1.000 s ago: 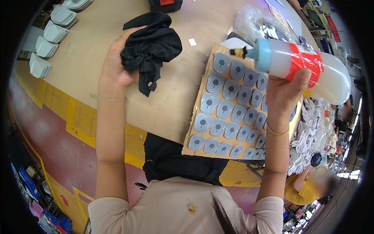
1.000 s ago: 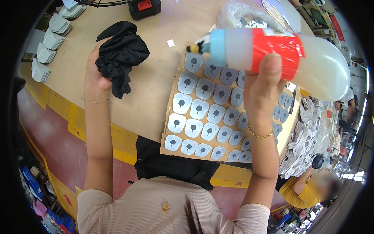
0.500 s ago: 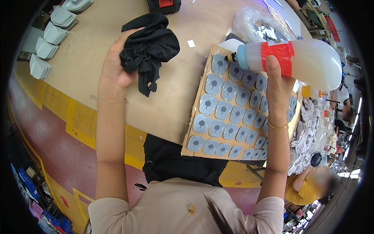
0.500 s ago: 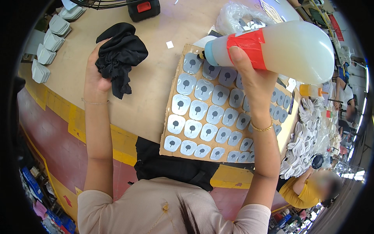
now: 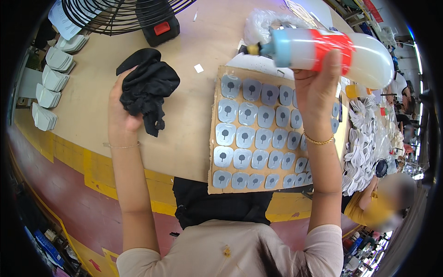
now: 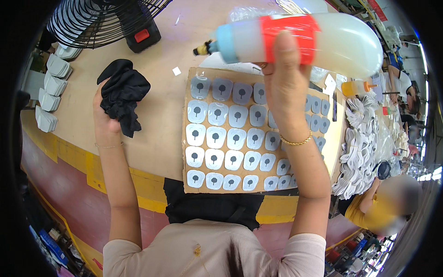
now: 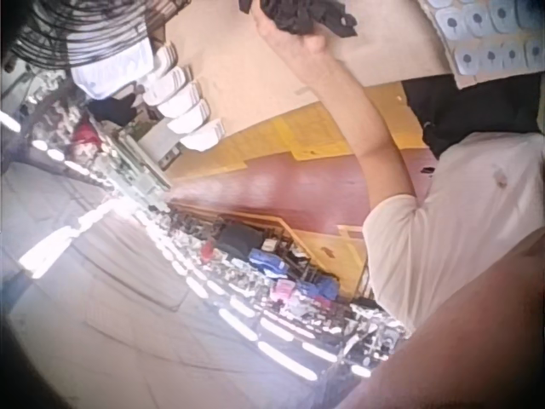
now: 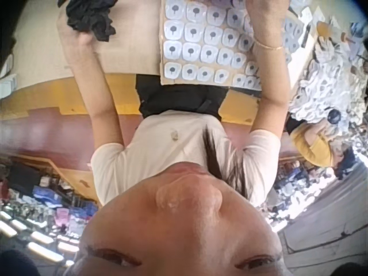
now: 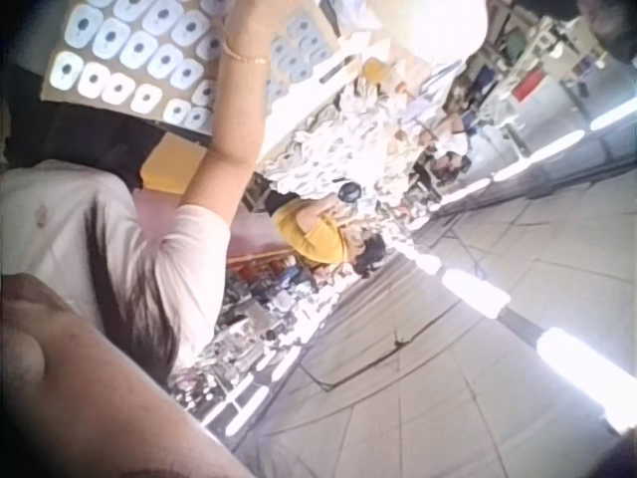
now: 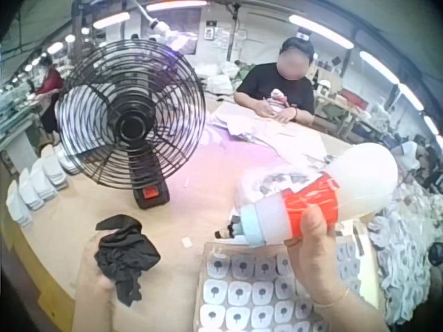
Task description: The person uses a squeeze bottle to apply a small amount of liquid to the center of each gray square on a cardboard sheet. The person holds a black cloth in the left hand throughout the task.
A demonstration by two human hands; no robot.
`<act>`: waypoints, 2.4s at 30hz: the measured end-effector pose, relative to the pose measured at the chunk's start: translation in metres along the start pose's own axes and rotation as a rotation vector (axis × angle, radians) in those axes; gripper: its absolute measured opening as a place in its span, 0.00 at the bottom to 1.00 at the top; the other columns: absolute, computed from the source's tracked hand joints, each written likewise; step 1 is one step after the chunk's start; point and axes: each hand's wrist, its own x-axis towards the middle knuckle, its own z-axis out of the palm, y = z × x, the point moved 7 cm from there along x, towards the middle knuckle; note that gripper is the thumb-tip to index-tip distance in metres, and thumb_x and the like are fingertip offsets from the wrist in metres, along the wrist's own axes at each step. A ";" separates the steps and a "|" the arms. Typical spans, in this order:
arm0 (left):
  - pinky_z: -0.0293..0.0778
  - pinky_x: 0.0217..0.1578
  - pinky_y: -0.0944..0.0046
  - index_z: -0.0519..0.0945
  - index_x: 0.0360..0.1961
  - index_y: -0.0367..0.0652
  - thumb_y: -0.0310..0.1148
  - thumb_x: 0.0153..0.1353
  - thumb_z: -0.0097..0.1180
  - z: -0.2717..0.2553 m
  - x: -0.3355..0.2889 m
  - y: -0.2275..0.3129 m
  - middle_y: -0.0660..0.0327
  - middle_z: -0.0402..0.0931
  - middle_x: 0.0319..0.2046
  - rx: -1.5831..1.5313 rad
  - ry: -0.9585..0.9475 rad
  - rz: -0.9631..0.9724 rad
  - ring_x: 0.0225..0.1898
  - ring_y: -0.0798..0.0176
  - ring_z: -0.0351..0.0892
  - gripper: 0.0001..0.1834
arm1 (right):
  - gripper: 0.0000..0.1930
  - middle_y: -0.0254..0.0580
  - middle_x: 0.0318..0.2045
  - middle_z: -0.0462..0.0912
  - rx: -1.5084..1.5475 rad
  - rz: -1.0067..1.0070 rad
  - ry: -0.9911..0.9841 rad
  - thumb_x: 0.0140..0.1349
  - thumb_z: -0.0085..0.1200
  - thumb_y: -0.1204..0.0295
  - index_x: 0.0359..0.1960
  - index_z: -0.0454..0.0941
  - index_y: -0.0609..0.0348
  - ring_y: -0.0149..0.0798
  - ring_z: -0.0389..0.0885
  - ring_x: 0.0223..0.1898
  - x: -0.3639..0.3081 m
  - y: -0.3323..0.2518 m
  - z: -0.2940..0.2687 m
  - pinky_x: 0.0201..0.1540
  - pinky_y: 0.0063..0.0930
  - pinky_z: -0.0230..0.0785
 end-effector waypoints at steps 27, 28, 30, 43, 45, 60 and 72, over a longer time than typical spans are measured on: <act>0.75 0.33 0.59 0.71 0.39 0.32 0.31 0.57 0.44 0.006 0.002 0.004 0.52 0.74 0.35 0.018 -0.007 0.067 0.33 0.58 0.76 0.13 | 0.18 0.38 0.29 0.77 -0.580 -0.032 -0.177 0.47 0.60 0.62 0.34 0.73 0.64 0.29 0.75 0.32 -0.009 -0.005 0.011 0.34 0.21 0.68; 0.75 0.33 0.59 0.71 0.39 0.32 0.31 0.57 0.44 0.004 0.002 0.004 0.52 0.74 0.35 0.030 0.007 0.068 0.33 0.58 0.76 0.13 | 0.18 0.38 0.29 0.77 -0.564 -0.050 -0.176 0.47 0.60 0.62 0.34 0.73 0.64 0.29 0.74 0.31 -0.009 -0.004 0.012 0.34 0.21 0.68; 0.75 0.34 0.60 0.71 0.40 0.32 0.31 0.57 0.44 0.001 0.003 0.004 0.52 0.74 0.35 0.053 0.034 0.069 0.33 0.58 0.76 0.13 | 0.19 0.38 0.30 0.76 -0.548 -0.053 -0.190 0.47 0.60 0.61 0.34 0.73 0.64 0.29 0.74 0.31 -0.010 0.000 0.011 0.33 0.21 0.67; 0.74 0.35 0.61 0.71 0.40 0.32 0.31 0.57 0.44 0.005 0.004 0.003 0.52 0.74 0.36 0.032 -0.019 0.060 0.34 0.58 0.76 0.14 | 0.20 0.37 0.37 0.74 -0.622 -0.105 -0.073 0.54 0.53 0.62 0.44 0.66 0.60 0.30 0.74 0.38 0.002 -0.006 -0.032 0.41 0.23 0.69; 0.74 0.35 0.61 0.71 0.41 0.32 0.31 0.57 0.44 0.005 0.003 0.004 0.52 0.74 0.36 0.026 0.006 0.067 0.35 0.58 0.76 0.14 | 0.19 0.38 0.32 0.76 -0.683 -0.209 -0.061 0.49 0.59 0.63 0.38 0.70 0.62 0.29 0.75 0.33 -0.005 -0.017 -0.022 0.36 0.21 0.69; 0.74 0.35 0.60 0.71 0.39 0.32 0.31 0.57 0.44 0.004 0.003 0.004 0.52 0.75 0.36 0.024 -0.047 0.062 0.35 0.58 0.76 0.13 | 0.19 0.38 0.29 0.77 -0.717 -0.283 -0.149 0.45 0.63 0.65 0.34 0.72 0.64 0.30 0.75 0.30 -0.015 -0.012 -0.003 0.33 0.22 0.70; 0.74 0.34 0.59 0.72 0.39 0.33 0.32 0.57 0.44 -0.005 0.002 0.004 0.52 0.75 0.35 0.028 0.056 0.053 0.34 0.57 0.76 0.14 | 0.22 0.37 0.40 0.71 -0.585 -0.051 -0.042 0.55 0.52 0.63 0.48 0.62 0.60 0.29 0.71 0.40 -0.016 -0.013 -0.047 0.44 0.23 0.66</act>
